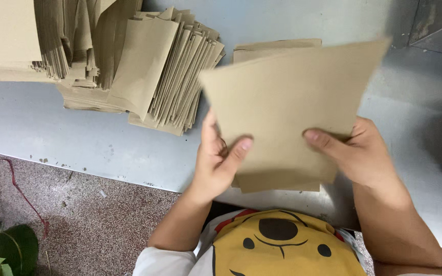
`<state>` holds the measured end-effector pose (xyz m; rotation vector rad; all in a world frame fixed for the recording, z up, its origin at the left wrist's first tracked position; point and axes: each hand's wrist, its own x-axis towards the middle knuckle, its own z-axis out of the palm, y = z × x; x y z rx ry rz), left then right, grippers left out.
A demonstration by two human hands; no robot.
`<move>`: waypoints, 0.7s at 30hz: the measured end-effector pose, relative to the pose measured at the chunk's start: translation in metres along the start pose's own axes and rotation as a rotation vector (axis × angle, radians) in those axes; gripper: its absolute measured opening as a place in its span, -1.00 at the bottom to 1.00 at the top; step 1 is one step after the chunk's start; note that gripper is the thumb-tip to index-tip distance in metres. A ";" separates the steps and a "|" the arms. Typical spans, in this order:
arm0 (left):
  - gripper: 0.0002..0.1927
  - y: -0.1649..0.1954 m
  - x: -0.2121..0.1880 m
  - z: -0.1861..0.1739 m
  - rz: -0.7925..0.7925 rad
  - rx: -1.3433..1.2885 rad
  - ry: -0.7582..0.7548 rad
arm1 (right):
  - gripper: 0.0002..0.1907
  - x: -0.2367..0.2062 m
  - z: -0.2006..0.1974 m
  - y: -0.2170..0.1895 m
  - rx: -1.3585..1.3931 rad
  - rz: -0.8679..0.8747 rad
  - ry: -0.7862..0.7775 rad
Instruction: The person folds the top edge of kraft paper bags by hand at a workbench, creasing the fold flat, then places each finished bag onto a growing stack beside a large pile of unfolded bags, repeating the process.
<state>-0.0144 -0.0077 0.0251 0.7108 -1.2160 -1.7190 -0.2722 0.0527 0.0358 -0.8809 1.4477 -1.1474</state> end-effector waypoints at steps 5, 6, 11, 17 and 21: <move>-0.67 -0.001 0.002 -0.010 -0.137 0.127 -0.049 | -0.80 0.000 -0.006 0.011 -0.006 -0.077 -0.061; -0.70 -0.004 0.001 -0.012 -0.116 0.102 -0.048 | -0.80 0.001 -0.009 0.012 -0.093 -0.114 -0.125; -0.72 -0.022 -0.010 -0.034 -0.084 0.096 -0.080 | -0.79 0.002 -0.023 0.011 -0.101 -0.091 -0.266; -0.71 -0.025 -0.003 -0.055 -0.131 -0.115 -0.214 | -0.33 0.005 -0.035 -0.003 -0.341 -0.366 -0.439; -0.56 0.004 0.011 -0.048 -0.333 -0.189 -0.187 | -0.33 0.008 -0.031 -0.013 -0.437 -0.341 -0.462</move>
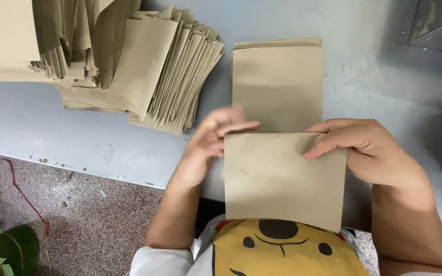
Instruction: The person folds the top edge of kraft paper bags by hand at a workbench, creasing the fold flat, then places each finished bag onto a growing stack beside a large pile of unfolded bags, repeating the process.
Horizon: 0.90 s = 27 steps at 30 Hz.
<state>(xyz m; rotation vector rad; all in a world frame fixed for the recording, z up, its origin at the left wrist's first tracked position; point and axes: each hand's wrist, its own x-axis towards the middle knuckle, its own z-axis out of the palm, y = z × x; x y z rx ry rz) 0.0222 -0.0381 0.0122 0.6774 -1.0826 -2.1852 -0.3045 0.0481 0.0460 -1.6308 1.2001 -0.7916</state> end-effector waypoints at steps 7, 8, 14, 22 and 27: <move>-0.68 -0.009 0.004 0.019 0.232 0.330 0.319 | -0.42 0.018 0.020 -0.010 0.952 0.405 0.590; -0.69 -0.016 0.005 0.018 0.277 0.274 0.370 | -0.42 0.020 0.023 -0.008 0.922 0.345 0.584; -0.63 -0.029 -0.003 0.020 0.240 0.255 0.231 | -0.42 0.007 0.051 0.001 0.623 0.089 0.552; -0.03 0.027 -0.010 0.064 0.744 1.509 0.446 | -0.59 -0.004 0.038 -0.035 0.027 0.130 0.504; 0.04 0.026 -0.011 0.075 0.606 1.237 0.259 | -0.52 -0.002 0.032 -0.053 0.106 0.269 0.250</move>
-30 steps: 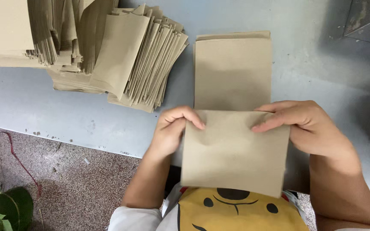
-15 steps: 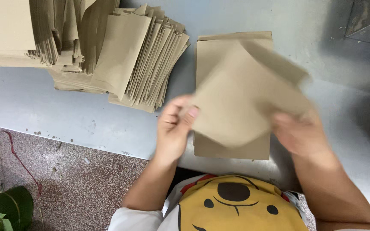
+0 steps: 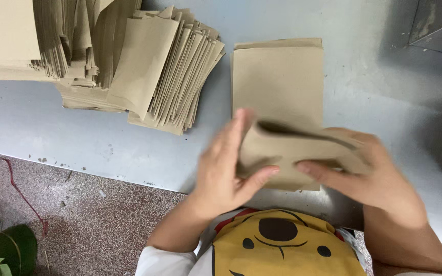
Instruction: The person folds the top edge of kraft paper bags by hand at a workbench, creasing the fold flat, then places each finished bag onto a growing stack beside a large pile of unfolded bags, repeating the process.
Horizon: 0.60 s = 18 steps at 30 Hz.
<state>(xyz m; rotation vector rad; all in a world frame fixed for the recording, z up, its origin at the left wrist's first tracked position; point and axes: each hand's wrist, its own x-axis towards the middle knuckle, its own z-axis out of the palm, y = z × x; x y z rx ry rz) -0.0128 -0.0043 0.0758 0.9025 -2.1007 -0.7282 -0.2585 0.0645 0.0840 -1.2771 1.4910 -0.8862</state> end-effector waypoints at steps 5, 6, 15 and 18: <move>-0.07 -0.008 -0.016 0.023 -0.231 -0.642 -0.188 | -0.47 0.005 0.018 0.021 0.582 -0.042 0.146; -0.12 -0.010 -0.018 0.028 -0.267 -0.700 -0.218 | -0.50 0.006 0.019 0.027 0.666 -0.091 0.132; -0.67 -0.018 -0.028 0.042 -0.471 -0.984 -0.121 | -0.75 -0.004 0.020 0.053 0.225 -0.207 0.337; -0.76 -0.020 -0.031 0.043 -0.409 -0.740 -0.043 | -0.75 -0.005 0.023 0.047 0.236 -0.140 0.362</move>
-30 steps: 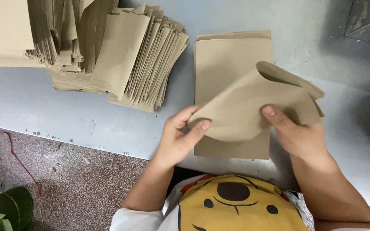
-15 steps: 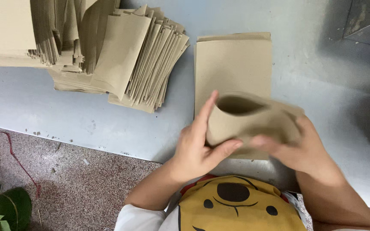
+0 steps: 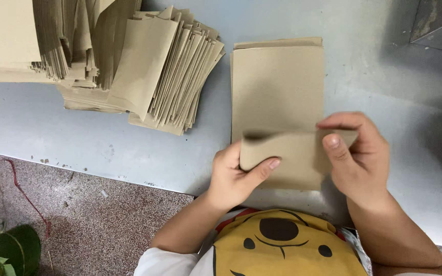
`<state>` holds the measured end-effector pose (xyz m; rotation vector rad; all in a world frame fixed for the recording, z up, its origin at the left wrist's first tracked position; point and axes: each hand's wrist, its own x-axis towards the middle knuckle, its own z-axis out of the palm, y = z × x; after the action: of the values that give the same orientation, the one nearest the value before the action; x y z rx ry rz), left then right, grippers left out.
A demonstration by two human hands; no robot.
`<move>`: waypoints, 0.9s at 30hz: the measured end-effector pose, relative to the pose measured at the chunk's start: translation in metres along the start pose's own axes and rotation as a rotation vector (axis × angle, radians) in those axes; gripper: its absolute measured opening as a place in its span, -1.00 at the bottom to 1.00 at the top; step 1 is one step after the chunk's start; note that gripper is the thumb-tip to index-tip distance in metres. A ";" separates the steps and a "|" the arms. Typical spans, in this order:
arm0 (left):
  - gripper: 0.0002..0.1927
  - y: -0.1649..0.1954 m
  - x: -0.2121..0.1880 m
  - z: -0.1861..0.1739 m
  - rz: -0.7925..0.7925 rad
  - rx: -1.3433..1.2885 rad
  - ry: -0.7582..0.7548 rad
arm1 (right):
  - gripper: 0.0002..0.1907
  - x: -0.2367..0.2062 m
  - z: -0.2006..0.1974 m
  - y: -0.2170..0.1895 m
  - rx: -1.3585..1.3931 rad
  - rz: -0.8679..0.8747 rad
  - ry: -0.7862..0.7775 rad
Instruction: The person folds the top edge of kraft paper bags by hand at a workbench, creasing the fold flat, then places each finished bag onto a growing stack beside a large pile of unfolded bags, repeating the process.
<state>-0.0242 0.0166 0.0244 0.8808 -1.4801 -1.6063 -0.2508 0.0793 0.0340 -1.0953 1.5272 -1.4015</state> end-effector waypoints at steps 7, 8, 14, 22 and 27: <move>-0.73 -0.013 0.015 -0.004 0.395 0.203 0.056 | -0.89 0.008 0.006 -0.009 0.119 -0.231 -0.278; -0.75 -0.014 0.018 -0.004 0.363 0.168 0.053 | -0.88 0.009 0.008 -0.008 0.113 -0.176 -0.266; -0.77 -0.005 0.006 -0.016 0.216 -0.062 0.062 | -0.87 0.007 0.015 -0.020 -0.151 -0.003 -0.148; -0.93 0.025 0.001 -0.010 0.190 0.292 -0.145 | -0.79 0.013 0.024 -0.063 -0.645 -0.452 -0.180; -0.93 0.036 -0.005 -0.009 0.311 0.466 -0.282 | -0.89 0.003 0.005 -0.041 -0.781 -0.561 -0.160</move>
<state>-0.0117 0.0155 0.0591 0.6369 -2.1297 -1.2082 -0.2432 0.0741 0.0743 -2.1849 1.7699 -0.9970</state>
